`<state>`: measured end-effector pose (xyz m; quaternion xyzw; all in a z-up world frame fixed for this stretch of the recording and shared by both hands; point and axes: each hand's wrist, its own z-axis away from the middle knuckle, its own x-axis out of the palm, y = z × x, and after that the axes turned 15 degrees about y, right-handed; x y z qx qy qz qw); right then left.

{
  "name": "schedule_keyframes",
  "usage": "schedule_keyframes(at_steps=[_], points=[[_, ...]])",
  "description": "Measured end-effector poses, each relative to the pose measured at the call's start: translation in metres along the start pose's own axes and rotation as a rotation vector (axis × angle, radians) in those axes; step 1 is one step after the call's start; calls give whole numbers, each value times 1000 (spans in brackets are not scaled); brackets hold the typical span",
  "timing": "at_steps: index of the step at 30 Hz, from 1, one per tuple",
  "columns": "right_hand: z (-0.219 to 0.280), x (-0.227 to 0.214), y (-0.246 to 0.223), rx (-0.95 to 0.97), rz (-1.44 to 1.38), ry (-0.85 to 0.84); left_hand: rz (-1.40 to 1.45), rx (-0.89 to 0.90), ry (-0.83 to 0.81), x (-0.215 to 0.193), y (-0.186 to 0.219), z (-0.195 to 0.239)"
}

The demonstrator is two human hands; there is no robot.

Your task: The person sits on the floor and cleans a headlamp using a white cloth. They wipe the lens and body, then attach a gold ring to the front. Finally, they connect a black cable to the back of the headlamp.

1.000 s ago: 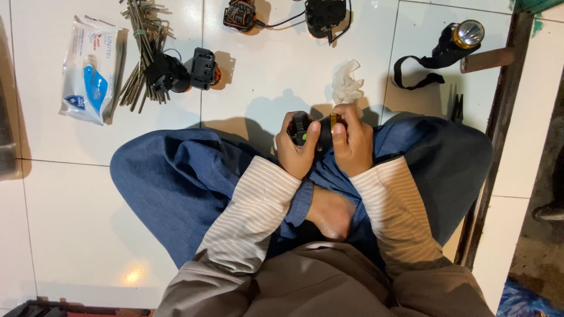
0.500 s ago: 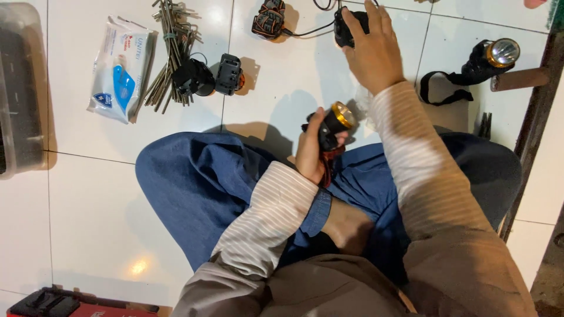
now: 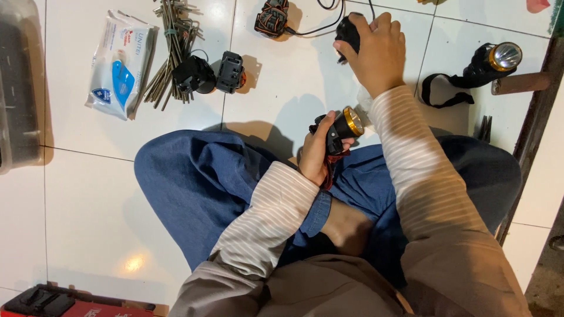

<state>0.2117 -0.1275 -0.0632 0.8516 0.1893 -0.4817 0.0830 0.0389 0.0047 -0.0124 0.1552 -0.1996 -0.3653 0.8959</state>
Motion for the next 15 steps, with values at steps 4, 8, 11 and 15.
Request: schedule_keyframes(at_steps=[4,8,11,15], points=[[-4,-5,8,37,-180,-48,-38,0,-9,0,2,2],[-11,-22,11,166,-542,-246,-44,17,27,1,6,5],[-11,-30,10,210,-499,-188,-44,43,14,1,4,5],[-3,-14,19,134,-323,-88,-4,78,-46,0,-5,-3]])
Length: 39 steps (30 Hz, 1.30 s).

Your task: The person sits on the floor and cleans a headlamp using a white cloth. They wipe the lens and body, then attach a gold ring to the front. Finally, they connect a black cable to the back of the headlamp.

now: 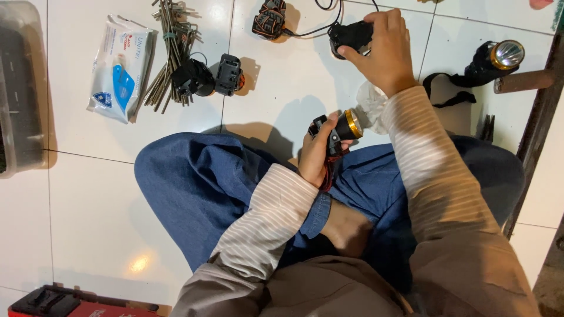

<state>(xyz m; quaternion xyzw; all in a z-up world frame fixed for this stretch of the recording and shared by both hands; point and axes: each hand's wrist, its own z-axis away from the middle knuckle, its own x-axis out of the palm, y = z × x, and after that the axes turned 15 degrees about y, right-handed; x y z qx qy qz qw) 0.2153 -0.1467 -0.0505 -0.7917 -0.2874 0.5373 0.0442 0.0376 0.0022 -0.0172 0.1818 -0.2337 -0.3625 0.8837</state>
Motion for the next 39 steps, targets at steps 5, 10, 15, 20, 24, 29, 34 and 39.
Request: schedule_keyframes(at_steps=[5,10,15,20,24,29,34,39], points=[[-14,-13,0,48,-76,-258,7,8,-9,2,2,2],[-17,-26,-3,-8,-68,-319,-8,29,5,3,1,4],[-4,-12,4,-6,-72,-249,42,103,-26,1,-4,2],[-5,-42,-8,10,-211,-399,-110,179,-22,-1,-4,0],[-12,-82,-24,263,-300,-356,-311,559,-181,-12,2,1],[19,-60,46,85,-212,-75,-818,1043,-332,-4,48,19],[40,-27,68,-112,-162,-48,-1350,1345,-388,25,71,-5],[40,-5,64,-199,-146,10,-1635,1464,-393,40,69,-53]])
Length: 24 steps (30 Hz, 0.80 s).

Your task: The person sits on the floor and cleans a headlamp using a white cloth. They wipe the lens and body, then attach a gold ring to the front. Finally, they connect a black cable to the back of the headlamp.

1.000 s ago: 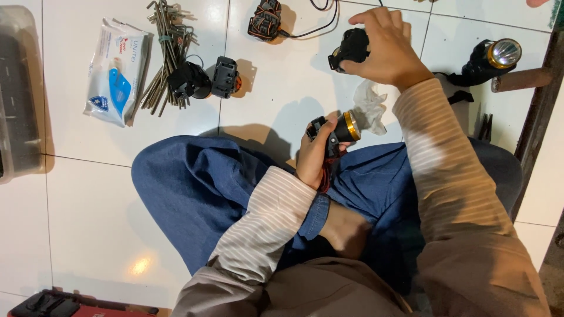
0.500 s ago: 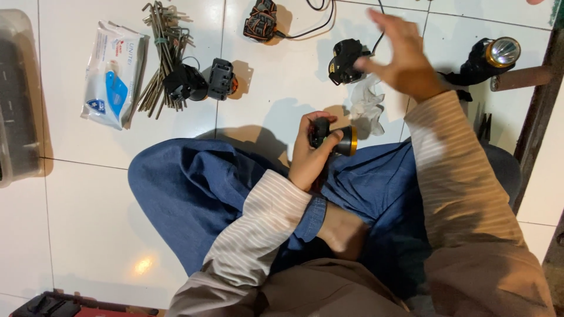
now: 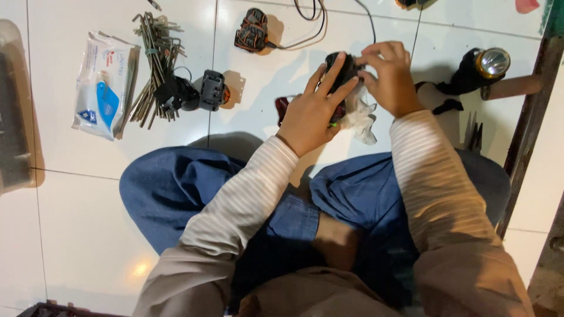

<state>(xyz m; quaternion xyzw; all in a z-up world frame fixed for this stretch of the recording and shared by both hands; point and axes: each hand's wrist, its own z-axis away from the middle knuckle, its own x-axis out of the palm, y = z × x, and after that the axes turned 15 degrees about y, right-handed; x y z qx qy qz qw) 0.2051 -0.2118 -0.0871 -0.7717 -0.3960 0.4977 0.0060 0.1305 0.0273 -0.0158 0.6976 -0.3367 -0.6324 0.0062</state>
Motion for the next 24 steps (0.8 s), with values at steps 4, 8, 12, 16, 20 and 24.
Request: schedule_keyframes(at_steps=[4,8,12,16,20,24], points=[[0,6,1,12,84,-63,71,-90,-34,27,-18,0],[-6,8,-5,-34,59,4,-52,-48,-19,25,-20,-3],[-2,10,3,-95,52,-25,-28,-47,33,29,-20,-3],[5,18,10,-129,66,-33,-17,-72,44,27,-18,-5],[12,26,17,35,-33,-11,38,-101,56,26,-18,-6],[13,29,17,100,-95,-23,66,-113,62,24,-19,-6]])
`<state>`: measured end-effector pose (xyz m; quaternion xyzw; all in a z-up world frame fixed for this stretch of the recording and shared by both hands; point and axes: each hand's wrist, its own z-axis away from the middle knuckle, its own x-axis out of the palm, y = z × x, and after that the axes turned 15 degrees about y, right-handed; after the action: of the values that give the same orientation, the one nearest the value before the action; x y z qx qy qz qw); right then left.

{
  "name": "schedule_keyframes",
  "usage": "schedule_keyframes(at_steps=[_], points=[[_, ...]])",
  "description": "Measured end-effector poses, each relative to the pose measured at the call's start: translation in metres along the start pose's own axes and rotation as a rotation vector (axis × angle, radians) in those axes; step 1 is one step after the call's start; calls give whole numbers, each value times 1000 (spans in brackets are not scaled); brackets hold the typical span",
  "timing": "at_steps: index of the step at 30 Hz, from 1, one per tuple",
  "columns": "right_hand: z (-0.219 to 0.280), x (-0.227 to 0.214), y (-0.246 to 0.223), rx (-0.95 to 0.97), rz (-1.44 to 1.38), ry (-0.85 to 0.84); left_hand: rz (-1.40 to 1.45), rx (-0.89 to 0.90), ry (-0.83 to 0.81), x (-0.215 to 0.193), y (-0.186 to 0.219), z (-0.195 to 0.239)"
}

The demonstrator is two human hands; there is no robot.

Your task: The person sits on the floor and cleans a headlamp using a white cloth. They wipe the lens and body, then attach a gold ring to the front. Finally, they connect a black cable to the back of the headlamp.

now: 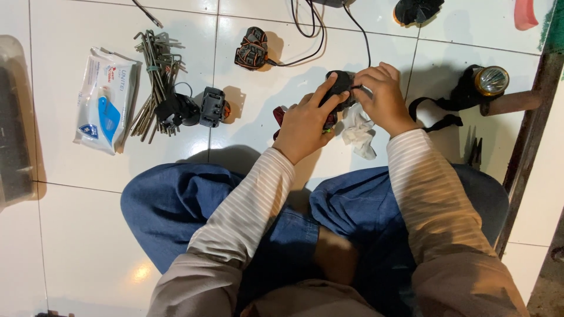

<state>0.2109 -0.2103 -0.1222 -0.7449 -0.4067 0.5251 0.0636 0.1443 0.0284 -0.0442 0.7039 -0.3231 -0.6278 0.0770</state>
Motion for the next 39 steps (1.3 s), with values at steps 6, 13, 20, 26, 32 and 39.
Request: schedule_keyframes(at_steps=[6,13,20,26,32,39], points=[[4,4,3,38,4,9,-37,-8,6,1,4,-1],[0,-2,-13,2,102,94,-64,-26,-22,-6,10,-5],[0,-3,-3,24,20,32,-126,-31,-18,-9,12,-5],[-4,-12,-9,50,21,54,-114,-23,-10,-11,12,-5],[-4,-9,-6,30,26,29,-154,27,79,2,6,-5],[-2,-7,-2,-44,37,27,-132,7,60,5,5,-4]])
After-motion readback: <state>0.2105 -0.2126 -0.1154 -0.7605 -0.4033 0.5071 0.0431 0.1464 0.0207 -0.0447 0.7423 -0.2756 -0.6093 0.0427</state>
